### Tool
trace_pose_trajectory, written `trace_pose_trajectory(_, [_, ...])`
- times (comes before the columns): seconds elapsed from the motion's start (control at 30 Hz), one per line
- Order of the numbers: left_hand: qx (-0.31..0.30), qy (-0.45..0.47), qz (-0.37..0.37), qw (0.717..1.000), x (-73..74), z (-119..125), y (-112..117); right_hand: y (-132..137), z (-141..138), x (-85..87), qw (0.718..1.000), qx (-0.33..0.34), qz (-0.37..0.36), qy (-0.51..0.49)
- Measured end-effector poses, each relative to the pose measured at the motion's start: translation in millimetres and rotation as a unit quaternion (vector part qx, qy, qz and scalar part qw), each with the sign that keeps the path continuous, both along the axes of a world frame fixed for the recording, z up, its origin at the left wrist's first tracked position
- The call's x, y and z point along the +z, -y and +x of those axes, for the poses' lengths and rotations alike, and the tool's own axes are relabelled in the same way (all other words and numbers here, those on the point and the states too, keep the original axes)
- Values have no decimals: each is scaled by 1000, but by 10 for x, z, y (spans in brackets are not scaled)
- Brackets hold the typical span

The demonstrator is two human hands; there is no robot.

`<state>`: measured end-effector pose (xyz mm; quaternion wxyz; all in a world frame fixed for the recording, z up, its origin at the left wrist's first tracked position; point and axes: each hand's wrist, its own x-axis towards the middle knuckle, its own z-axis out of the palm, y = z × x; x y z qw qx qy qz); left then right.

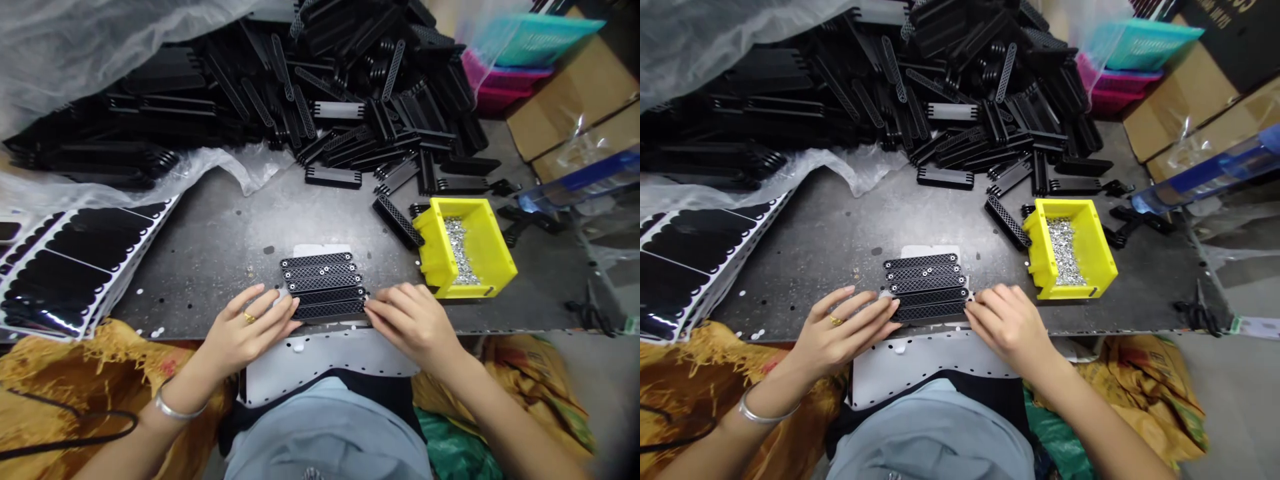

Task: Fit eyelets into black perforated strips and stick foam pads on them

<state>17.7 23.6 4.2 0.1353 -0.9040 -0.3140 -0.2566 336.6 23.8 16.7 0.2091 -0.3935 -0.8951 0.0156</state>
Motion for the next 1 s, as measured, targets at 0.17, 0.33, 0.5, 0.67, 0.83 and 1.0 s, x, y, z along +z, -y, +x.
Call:
trace_pose_trajectory(0.17, [21,11,-16,1000,-14,31,32,194,25,-78,988,28,127,89])
trace_pose_trajectory(0.33, [14,6,-44,999,-33,-4,20,117,142,-24,978,97,130,133])
trace_pose_trajectory(0.5, [-10,21,-53,998,-112,-85,-34,-107,156,12,979,156,89,102])
trace_pose_trajectory(0.67, [6,58,-80,995,-139,-43,15,-54,-7,-6,986,123,59,92])
trace_pose_trajectory(0.83, [57,113,-149,981,-50,258,-163,54,-51,80,996,47,22,72])
trace_pose_trajectory(1.0, [20,68,-153,986,-65,482,-495,-212,-272,33,1000,3,-18,-5])
